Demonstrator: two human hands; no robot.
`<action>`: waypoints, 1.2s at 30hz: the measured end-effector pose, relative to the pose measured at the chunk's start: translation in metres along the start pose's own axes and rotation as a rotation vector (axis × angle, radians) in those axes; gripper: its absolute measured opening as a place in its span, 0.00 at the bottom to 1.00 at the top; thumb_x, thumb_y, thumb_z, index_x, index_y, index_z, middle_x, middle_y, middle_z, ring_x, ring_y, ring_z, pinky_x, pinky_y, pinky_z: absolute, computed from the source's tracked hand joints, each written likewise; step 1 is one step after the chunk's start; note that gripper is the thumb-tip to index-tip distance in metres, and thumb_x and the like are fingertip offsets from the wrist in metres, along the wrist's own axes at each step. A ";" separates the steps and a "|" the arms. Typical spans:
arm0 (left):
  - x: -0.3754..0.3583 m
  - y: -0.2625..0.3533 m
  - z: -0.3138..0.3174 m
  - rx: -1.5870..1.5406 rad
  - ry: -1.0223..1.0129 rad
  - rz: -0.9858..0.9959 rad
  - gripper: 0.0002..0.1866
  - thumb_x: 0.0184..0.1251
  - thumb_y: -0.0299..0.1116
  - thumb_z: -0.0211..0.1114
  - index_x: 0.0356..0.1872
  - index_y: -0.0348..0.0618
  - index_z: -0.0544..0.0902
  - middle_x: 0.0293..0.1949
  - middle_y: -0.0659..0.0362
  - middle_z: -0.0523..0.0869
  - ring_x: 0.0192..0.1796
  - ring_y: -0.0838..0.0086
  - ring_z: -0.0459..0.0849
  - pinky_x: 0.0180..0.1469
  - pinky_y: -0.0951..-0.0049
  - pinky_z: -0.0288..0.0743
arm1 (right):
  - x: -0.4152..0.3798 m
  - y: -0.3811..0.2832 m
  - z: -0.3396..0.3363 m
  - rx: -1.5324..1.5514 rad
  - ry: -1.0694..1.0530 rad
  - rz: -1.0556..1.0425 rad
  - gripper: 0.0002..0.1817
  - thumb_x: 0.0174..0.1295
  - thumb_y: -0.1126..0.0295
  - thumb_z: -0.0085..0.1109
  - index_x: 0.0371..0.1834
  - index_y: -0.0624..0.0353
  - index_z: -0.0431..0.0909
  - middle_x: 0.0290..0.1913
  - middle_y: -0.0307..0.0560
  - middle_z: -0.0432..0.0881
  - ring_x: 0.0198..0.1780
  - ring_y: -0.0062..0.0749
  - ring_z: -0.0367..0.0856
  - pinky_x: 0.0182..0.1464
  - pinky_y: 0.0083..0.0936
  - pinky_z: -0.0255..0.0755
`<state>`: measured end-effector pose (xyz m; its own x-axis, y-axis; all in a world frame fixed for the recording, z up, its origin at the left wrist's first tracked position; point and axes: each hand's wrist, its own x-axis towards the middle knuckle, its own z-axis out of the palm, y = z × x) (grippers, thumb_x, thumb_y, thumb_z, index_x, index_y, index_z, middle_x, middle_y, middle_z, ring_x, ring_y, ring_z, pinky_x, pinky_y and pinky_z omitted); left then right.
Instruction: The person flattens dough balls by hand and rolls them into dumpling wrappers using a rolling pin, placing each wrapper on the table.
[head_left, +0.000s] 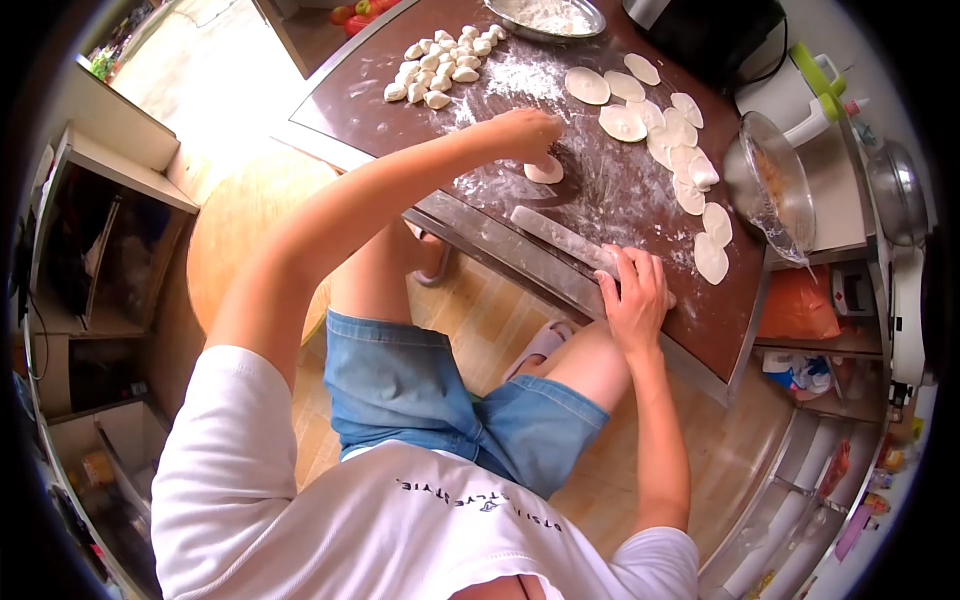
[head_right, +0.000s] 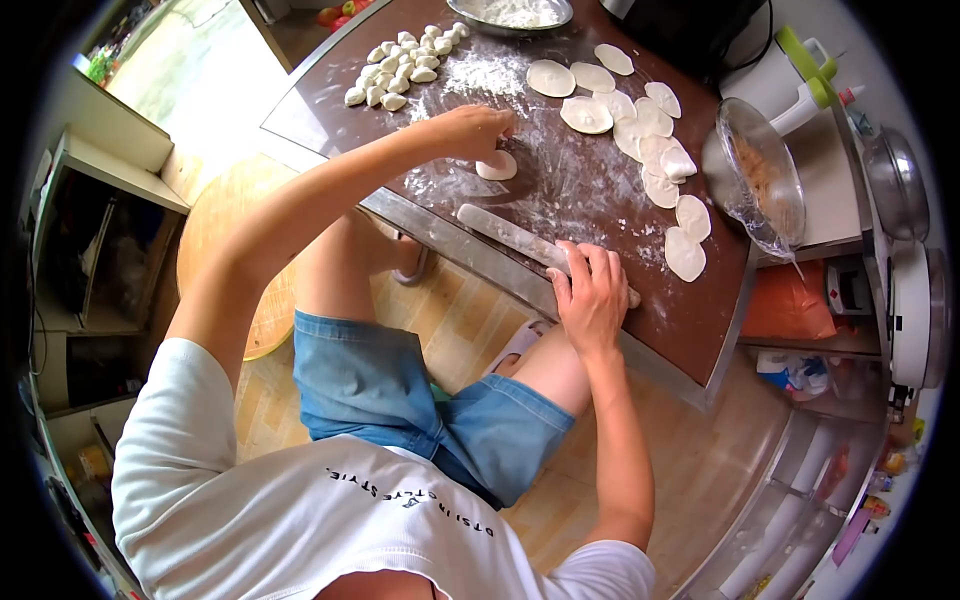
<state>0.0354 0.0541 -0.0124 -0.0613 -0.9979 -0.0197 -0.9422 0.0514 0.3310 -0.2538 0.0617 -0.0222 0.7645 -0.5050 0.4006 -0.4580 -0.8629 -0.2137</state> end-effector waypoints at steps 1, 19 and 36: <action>0.000 -0.001 -0.001 -0.062 0.007 0.019 0.21 0.44 0.40 0.68 0.38 0.37 0.77 0.34 0.49 0.82 0.39 0.59 0.82 0.42 0.65 0.73 | 0.000 0.000 0.000 -0.002 0.001 0.000 0.18 0.50 0.67 0.62 0.47 0.53 0.76 0.42 0.43 0.74 0.45 0.39 0.71 0.47 0.35 0.66; -0.075 -0.040 0.033 0.205 0.161 0.030 0.41 0.68 0.62 0.31 0.69 0.35 0.48 0.72 0.50 0.44 0.74 0.62 0.38 0.73 0.62 0.34 | 0.000 0.001 0.001 -0.011 0.011 -0.008 0.18 0.51 0.68 0.61 0.48 0.54 0.75 0.42 0.43 0.73 0.44 0.40 0.70 0.47 0.36 0.66; -0.038 -0.104 -0.023 0.097 0.169 -0.301 0.20 0.45 0.48 0.67 0.36 0.47 0.78 0.30 0.59 0.82 0.39 0.64 0.80 0.41 0.65 0.69 | -0.002 0.001 0.002 -0.007 0.000 -0.005 0.18 0.52 0.67 0.60 0.48 0.55 0.75 0.42 0.43 0.73 0.45 0.40 0.71 0.47 0.36 0.66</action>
<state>0.1436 0.0857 -0.0248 0.2714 -0.9608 0.0559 -0.9371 -0.2506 0.2430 -0.2552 0.0614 -0.0247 0.7670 -0.5007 0.4013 -0.4574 -0.8653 -0.2052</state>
